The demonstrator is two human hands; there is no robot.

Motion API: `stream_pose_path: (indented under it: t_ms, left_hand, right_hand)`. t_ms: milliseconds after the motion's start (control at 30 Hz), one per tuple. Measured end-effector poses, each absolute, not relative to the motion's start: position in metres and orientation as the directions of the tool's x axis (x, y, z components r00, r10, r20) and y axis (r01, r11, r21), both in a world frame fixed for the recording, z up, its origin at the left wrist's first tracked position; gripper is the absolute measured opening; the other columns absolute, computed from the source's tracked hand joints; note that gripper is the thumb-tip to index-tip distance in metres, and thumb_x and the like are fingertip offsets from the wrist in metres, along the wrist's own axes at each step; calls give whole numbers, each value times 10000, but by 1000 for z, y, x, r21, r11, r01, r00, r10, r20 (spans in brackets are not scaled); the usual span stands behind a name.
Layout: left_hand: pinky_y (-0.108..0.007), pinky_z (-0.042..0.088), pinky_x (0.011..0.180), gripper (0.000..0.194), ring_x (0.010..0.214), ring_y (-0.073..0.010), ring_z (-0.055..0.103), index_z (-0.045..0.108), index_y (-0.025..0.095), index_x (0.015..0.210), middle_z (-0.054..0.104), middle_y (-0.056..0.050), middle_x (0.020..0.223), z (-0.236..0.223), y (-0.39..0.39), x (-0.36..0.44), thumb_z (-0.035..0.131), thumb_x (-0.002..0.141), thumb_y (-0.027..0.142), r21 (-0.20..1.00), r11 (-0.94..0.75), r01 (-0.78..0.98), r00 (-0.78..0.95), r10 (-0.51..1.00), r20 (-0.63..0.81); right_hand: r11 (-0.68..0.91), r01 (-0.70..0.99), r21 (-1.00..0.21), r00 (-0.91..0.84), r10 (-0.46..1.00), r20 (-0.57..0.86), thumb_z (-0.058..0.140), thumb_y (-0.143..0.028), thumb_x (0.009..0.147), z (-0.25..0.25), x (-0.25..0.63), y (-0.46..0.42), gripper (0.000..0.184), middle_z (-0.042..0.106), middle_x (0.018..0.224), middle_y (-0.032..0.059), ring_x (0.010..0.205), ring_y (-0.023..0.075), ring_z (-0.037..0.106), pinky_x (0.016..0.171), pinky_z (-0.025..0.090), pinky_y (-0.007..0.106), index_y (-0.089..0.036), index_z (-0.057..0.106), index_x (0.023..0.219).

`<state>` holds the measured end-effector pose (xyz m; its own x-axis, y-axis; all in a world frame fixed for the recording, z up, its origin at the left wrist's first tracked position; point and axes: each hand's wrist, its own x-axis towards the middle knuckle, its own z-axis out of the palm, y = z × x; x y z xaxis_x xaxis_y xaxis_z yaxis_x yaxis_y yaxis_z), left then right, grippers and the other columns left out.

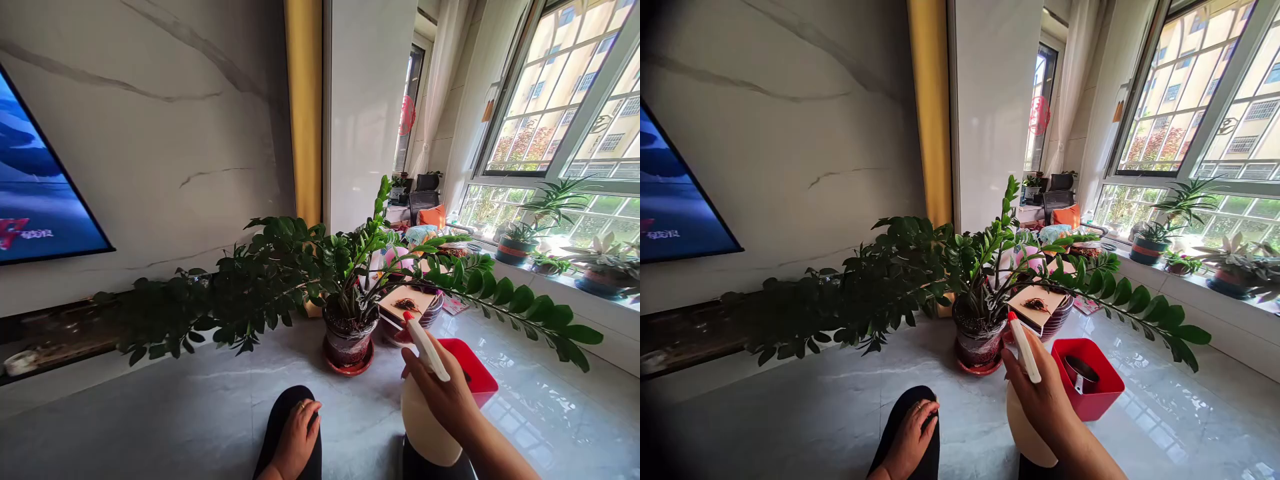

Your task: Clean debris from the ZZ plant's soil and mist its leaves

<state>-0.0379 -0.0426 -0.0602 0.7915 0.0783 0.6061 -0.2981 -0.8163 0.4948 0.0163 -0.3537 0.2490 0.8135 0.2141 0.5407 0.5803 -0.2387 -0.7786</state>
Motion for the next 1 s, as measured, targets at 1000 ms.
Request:
stream_pose_path:
  t_ms: [1000]
  left_hand:
    - [-444, 667, 884, 209, 980, -267, 763, 744, 237, 1116, 791, -84, 1050, -67, -40, -41, 600, 966, 217, 596, -765, -244, 854, 122, 506]
  right_hand:
    - [-336, 576, -745, 817, 226, 530, 620, -432, 1023, 215, 31, -353, 362, 768, 997, 66, 712, 189, 716, 704, 623, 292, -209, 705, 1295]
